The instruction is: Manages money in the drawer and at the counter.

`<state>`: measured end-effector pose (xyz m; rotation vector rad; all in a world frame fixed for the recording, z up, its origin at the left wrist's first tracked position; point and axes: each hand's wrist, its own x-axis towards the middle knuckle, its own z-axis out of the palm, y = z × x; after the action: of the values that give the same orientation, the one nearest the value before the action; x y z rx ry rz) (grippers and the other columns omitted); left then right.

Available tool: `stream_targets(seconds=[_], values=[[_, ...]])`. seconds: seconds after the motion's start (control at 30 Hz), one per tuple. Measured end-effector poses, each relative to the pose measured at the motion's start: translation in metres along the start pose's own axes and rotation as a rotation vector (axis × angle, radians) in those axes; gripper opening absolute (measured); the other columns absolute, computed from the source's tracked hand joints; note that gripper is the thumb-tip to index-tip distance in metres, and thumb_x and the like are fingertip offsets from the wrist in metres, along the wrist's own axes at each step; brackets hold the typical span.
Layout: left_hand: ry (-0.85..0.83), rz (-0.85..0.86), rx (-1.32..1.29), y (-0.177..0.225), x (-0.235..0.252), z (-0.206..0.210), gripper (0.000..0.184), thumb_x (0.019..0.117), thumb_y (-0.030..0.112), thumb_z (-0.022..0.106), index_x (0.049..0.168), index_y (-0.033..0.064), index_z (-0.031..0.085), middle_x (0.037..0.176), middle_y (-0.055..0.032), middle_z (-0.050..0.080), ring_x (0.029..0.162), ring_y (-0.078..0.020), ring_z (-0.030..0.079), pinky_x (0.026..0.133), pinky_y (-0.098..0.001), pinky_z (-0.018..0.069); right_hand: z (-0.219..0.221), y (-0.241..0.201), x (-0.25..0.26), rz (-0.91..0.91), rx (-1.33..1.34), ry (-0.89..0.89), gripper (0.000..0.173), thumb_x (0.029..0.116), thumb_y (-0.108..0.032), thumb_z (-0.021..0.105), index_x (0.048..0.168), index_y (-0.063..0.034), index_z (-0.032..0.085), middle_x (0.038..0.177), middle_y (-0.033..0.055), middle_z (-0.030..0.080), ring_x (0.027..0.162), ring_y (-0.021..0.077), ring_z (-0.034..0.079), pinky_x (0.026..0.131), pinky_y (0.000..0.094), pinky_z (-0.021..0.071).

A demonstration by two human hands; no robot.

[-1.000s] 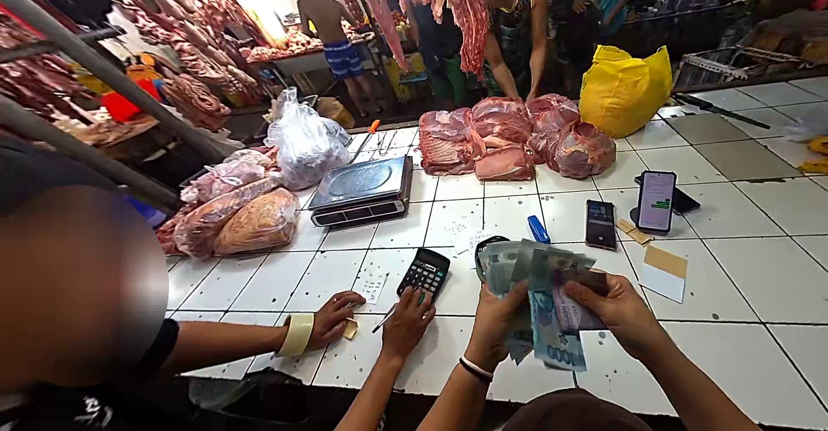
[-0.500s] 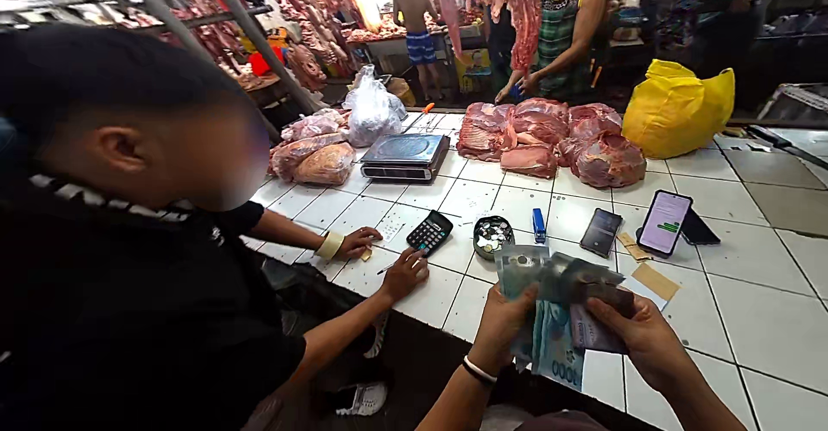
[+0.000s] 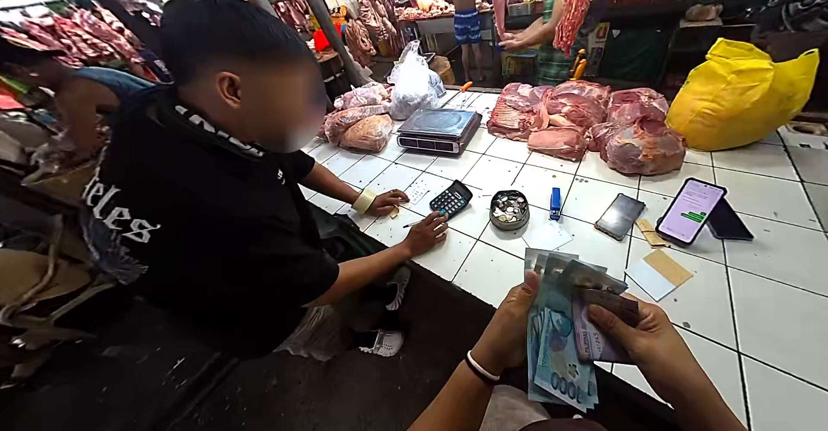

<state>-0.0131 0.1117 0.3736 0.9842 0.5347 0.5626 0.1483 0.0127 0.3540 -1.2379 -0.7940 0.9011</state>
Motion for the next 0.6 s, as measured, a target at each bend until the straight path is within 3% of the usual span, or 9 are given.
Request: stream_targets(seconds=[0.03,0.1,0.23,0.33,0.4,0.5,0.6], values=[[-0.060,-0.030,-0.001,-0.003,0.001,0.000,0.030,0.1082,0.030,0.038,0.119,0.0089,0.056,0.095,0.0042,0.075,0.089,-0.0061,0.073,0.084,-0.0278,0.0610,0.000,-0.001,0.000,-0.011,-0.038,0.004,0.016,0.0891,-0.001,0.067,0.102,-0.0053,0.074,0.086,-0.0036,0.078,0.077,0.0018,0.073,0.075,0.0190,0.0619],[-0.161,-0.070,0.087,-0.010,0.006,0.002,0.019,0.1004,0.015,0.056,0.117,0.0063,0.057,0.091,0.0056,0.074,0.084,-0.0058,0.072,0.082,-0.0288,0.0609,0.002,0.000,0.001,-0.058,-0.153,0.005,0.018,0.0901,-0.007,0.070,0.108,-0.0040,0.072,0.090,-0.0040,0.078,0.081,-0.0003,0.073,0.077,0.0176,0.0615],[-0.199,-0.232,0.116,-0.011,0.013,-0.008,0.028,0.0982,-0.006,0.045,0.121,0.0075,0.053,0.094,0.0051,0.073,0.087,-0.0058,0.071,0.083,-0.0285,0.0598,0.007,0.007,0.009,-0.134,-0.422,-0.031,0.032,0.0902,-0.021,0.071,0.115,-0.0016,0.072,0.108,0.0027,0.073,0.095,0.0000,0.069,0.086,0.0170,0.0577],[-0.178,-0.260,0.132,-0.002,0.017,-0.028,0.030,0.0963,-0.008,0.043,0.118,0.0089,0.055,0.091,0.0062,0.072,0.083,-0.0045,0.070,0.080,-0.0270,0.0595,0.011,0.003,0.022,-0.100,-0.362,-0.067,0.028,0.0892,-0.013,0.072,0.114,-0.0005,0.070,0.098,-0.0023,0.076,0.085,-0.0029,0.071,0.079,0.0151,0.0594],[-0.188,-0.284,0.094,0.002,0.019,-0.043,0.030,0.0957,-0.008,0.043,0.115,0.0102,0.057,0.091,0.0055,0.073,0.083,-0.0054,0.071,0.079,-0.0269,0.0600,0.013,-0.002,0.033,-0.080,-0.290,-0.096,0.035,0.0898,-0.006,0.069,0.123,0.0023,0.066,0.101,-0.0028,0.078,0.086,-0.0020,0.073,0.081,0.0162,0.0607],[-0.244,-0.224,-0.009,0.009,0.027,-0.069,0.029,0.0960,0.000,0.046,0.122,0.0092,0.056,0.098,0.0044,0.075,0.087,-0.0073,0.072,0.083,-0.0272,0.0597,0.021,-0.012,0.060,-0.208,-0.363,-0.161,0.048,0.0913,-0.006,0.068,0.135,0.0110,0.058,0.124,0.0091,0.072,0.107,0.0012,0.069,0.095,0.0179,0.0564],[-0.278,-0.139,-0.081,0.014,0.034,-0.094,0.028,0.0946,0.003,0.053,0.122,0.0094,0.055,0.099,0.0051,0.074,0.089,-0.0066,0.072,0.084,-0.0267,0.0592,0.045,-0.024,0.089,-0.298,-0.517,-0.301,0.049,0.0945,-0.006,0.067,0.137,0.0148,0.055,0.141,0.0254,0.059,0.131,0.0151,0.060,0.111,0.0259,0.0475]])
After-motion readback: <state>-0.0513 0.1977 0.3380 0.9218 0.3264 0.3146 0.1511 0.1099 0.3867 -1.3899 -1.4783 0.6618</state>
